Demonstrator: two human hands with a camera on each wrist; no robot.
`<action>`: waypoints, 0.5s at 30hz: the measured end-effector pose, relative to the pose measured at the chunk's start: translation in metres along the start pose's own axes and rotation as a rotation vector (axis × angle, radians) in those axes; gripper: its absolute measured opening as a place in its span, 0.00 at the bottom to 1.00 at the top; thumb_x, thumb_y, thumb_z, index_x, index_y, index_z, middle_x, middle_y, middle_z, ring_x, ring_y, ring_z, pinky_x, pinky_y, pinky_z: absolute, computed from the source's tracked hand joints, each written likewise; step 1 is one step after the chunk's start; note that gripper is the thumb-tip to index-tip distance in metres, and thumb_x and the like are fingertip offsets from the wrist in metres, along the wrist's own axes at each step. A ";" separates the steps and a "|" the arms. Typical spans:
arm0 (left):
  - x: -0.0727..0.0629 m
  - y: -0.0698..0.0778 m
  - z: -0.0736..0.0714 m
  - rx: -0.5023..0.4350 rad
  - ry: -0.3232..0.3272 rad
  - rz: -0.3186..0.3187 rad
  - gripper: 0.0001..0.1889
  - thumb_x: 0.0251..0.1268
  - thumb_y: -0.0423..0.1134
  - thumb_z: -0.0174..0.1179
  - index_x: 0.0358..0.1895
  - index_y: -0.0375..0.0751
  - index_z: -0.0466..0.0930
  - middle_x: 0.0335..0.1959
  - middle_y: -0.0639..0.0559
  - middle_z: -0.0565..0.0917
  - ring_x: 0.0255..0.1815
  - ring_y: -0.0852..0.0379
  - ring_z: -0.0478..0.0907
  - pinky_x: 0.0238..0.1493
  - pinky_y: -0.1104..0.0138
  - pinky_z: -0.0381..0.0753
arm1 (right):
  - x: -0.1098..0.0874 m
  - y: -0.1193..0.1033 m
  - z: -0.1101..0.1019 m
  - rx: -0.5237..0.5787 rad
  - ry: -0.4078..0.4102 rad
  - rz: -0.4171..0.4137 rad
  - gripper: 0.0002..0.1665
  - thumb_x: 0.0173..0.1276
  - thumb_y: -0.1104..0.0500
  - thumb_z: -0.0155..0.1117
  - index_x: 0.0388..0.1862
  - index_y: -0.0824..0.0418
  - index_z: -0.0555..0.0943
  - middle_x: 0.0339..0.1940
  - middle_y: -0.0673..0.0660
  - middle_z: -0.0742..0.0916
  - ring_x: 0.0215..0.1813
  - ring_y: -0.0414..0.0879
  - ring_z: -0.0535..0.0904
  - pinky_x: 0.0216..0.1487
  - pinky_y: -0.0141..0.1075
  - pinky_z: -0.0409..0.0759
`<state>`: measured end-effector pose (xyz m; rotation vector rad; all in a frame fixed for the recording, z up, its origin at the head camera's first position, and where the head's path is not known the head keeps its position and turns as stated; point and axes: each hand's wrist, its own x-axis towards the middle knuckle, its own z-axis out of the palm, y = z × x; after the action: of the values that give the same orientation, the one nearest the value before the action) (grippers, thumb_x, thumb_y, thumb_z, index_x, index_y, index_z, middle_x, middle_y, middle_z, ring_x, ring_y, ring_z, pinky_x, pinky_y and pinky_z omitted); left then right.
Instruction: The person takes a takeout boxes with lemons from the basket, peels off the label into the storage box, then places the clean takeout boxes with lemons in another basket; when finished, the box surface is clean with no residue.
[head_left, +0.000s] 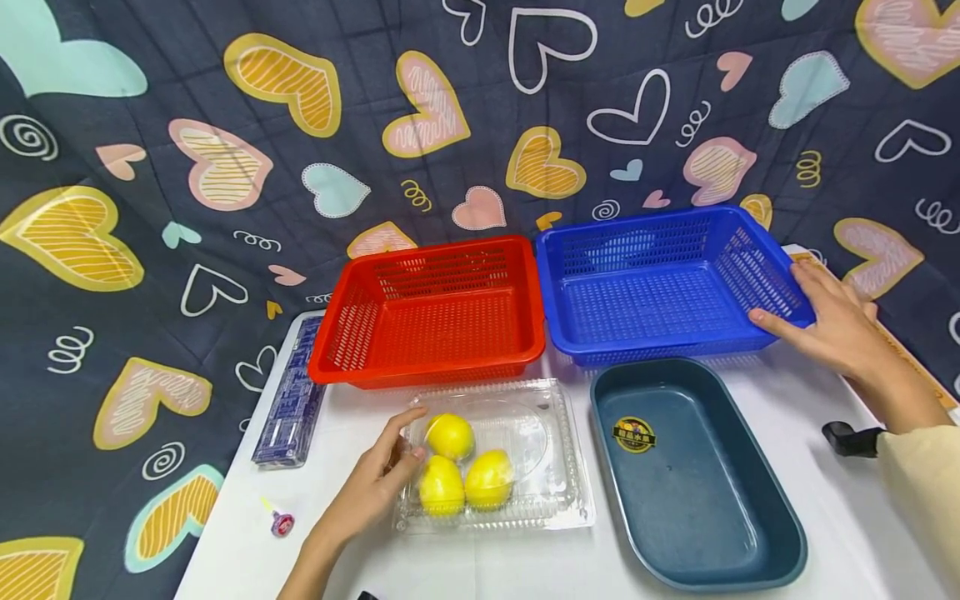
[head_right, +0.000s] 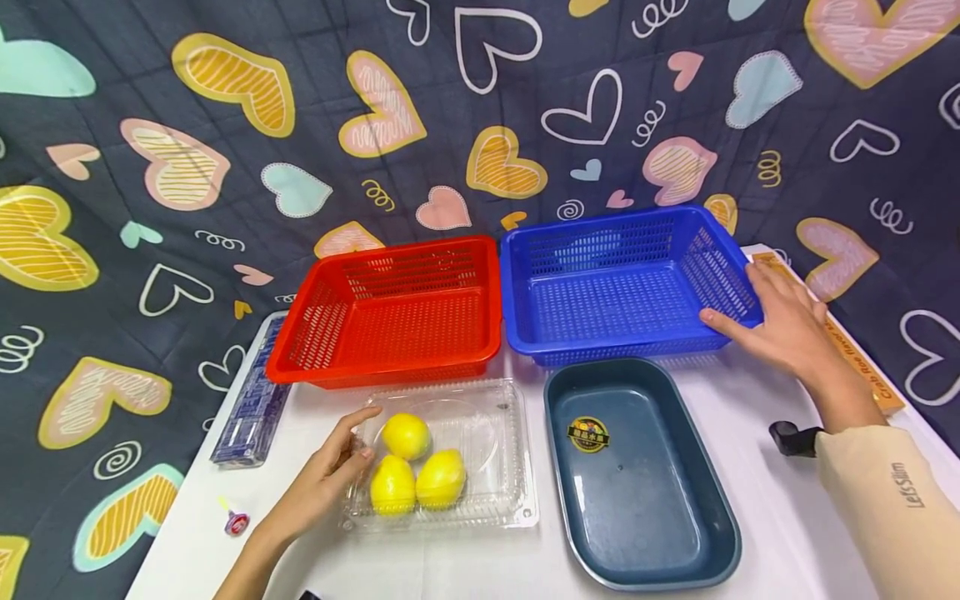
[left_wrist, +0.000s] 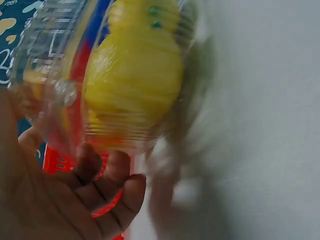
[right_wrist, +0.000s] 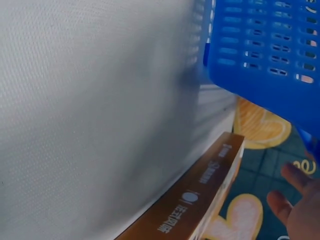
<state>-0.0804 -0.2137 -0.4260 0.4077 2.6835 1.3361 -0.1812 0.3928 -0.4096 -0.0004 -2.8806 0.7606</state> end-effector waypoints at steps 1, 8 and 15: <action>0.000 0.000 -0.002 -0.017 -0.010 0.003 0.27 0.76 0.41 0.56 0.74 0.60 0.65 0.28 0.53 0.70 0.25 0.66 0.65 0.27 0.70 0.69 | 0.000 0.000 0.000 0.010 -0.003 0.000 0.59 0.70 0.37 0.60 0.84 0.65 0.44 0.85 0.68 0.47 0.83 0.73 0.37 0.60 0.80 0.42; 0.002 -0.002 -0.009 -0.187 -0.073 0.016 0.28 0.74 0.37 0.59 0.74 0.46 0.66 0.30 0.48 0.73 0.26 0.64 0.72 0.32 0.68 0.78 | 0.002 0.000 -0.003 0.032 -0.043 -0.003 0.59 0.70 0.38 0.60 0.84 0.65 0.42 0.85 0.69 0.47 0.84 0.73 0.36 0.61 0.83 0.40; 0.003 0.000 -0.011 -0.254 -0.074 -0.042 0.28 0.72 0.36 0.61 0.73 0.47 0.68 0.32 0.47 0.76 0.24 0.62 0.74 0.30 0.68 0.79 | 0.003 0.002 -0.006 0.024 -0.105 0.008 0.60 0.72 0.37 0.57 0.84 0.64 0.37 0.85 0.70 0.43 0.83 0.73 0.31 0.65 0.83 0.35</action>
<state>-0.0851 -0.2208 -0.4193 0.3621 2.4088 1.5893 -0.1836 0.3974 -0.4047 0.0316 -2.9710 0.8209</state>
